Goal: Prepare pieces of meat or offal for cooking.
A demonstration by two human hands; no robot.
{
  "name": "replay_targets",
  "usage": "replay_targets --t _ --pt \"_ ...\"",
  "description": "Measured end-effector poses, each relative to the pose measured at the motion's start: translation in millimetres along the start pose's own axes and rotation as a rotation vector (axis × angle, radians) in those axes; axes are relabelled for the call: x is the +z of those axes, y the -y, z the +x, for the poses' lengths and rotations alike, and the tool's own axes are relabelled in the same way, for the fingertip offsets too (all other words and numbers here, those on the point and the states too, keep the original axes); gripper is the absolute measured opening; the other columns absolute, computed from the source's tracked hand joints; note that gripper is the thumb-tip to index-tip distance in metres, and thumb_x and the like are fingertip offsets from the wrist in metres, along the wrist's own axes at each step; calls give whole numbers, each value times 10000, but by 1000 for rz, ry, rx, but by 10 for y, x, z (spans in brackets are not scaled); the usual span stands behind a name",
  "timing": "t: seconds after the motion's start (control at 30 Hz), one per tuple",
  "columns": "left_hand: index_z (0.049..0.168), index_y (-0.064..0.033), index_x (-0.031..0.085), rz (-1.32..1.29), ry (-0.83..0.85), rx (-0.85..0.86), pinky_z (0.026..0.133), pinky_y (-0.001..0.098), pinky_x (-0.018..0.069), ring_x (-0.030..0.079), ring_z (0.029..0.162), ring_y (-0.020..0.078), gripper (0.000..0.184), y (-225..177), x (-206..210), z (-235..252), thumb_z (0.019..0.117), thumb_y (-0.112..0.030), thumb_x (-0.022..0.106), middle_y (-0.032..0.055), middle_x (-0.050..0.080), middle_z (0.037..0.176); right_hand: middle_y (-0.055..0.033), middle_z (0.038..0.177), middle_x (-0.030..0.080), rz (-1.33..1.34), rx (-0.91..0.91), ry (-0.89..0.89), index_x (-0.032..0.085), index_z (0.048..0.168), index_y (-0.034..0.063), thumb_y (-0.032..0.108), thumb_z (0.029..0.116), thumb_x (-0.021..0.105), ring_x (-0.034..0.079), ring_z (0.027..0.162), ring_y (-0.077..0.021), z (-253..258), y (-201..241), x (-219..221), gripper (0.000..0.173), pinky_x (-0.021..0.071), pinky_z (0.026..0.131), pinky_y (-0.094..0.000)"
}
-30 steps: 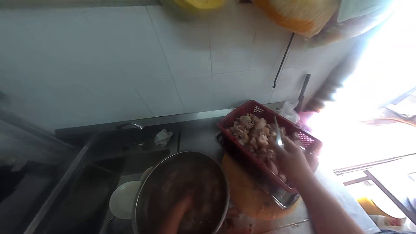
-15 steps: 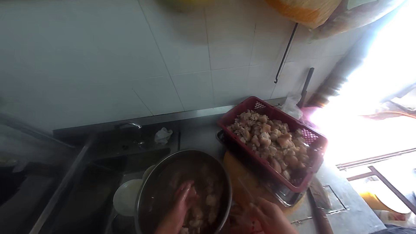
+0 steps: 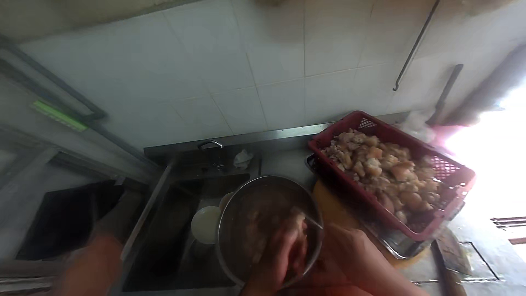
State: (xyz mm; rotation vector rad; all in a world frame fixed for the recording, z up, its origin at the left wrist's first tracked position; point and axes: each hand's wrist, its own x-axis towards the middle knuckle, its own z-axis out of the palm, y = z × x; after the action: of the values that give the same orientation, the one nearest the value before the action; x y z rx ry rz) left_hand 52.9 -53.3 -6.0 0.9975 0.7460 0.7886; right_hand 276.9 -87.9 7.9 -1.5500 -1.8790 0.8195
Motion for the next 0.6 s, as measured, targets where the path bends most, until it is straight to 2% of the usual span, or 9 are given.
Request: replay_targets --t 0.03,0.1,0.17,0.23,0.33,0.43,0.5,0.57,0.6 --pt "1361 -77 559 206 -56 62 482 315 526 583 575 155 555 -3 19 14 1011 -507 537 65 639 824 42 727 609 53 21 -41 669 940 179 465 1090 433 602 641 -85 -9 -29 -25 399 534 581 -322" --pt "1395 -66 529 528 -91 182 548 340 584 644 665 150 560 53 42 43 1018 -479 547 50 685 959 47 785 644 192 44 -68 697 1082 170 463 1071 502 610 667 -65 -57 -52 -73 352 546 612 -289" --pt "1393 -58 532 693 -84 266 673 325 626 691 802 104 531 101 122 73 1006 -419 587 24 708 1061 33 934 698 341 27 -66 653 1294 152 469 1019 617 657 764 -71 -106 -68 -80 422 596 691 -303" --pt "1403 -59 534 788 -58 259 771 306 640 706 893 70 606 104 243 127 976 -473 653 -2 720 1089 19 1027 710 430 7 -69 589 1389 139 453 968 705 678 834 -76 -116 -110 -64 538 619 745 -312" --pt "1495 -66 451 807 98 191 839 348 628 706 939 93 678 102 443 319 936 -323 734 37 710 1151 24 931 693 473 50 -161 668 1219 144 399 954 740 658 767 -81 -115 -229 -201 375 597 689 -304" --pt "1610 -106 279 746 316 203 843 369 630 711 970 133 781 -9 609 751 943 -153 683 46 674 1301 36 972 716 331 82 -399 698 1203 147 364 958 731 674 803 -66 -111 -459 -593 329 610 704 -292" --pt "1583 -108 348 914 324 210 798 342 616 699 948 129 679 -209 751 1215 962 -184 612 35 639 1361 9 1008 724 55 202 -531 684 1282 163 483 956 692 682 813 -90 -120 -731 -901 457 613 715 -334" --pt "1512 -126 490 1192 320 162 934 350 580 672 1079 152 526 -461 912 1798 1017 -287 561 74 571 1434 -53 1164 722 -145 382 -528 587 1446 172 580 966 615 708 964 -181 -197 -977 -1172 630 608 855 -448" --pt "1470 -123 544 1318 327 167 1002 369 550 651 1151 172 483 -530 990 2127 1029 -319 549 92 562 1442 -68 1189 713 -182 428 -540 561 1469 173 556 980 591 707 994 -204 -264 -1083 -1246 622 599 879 -473"
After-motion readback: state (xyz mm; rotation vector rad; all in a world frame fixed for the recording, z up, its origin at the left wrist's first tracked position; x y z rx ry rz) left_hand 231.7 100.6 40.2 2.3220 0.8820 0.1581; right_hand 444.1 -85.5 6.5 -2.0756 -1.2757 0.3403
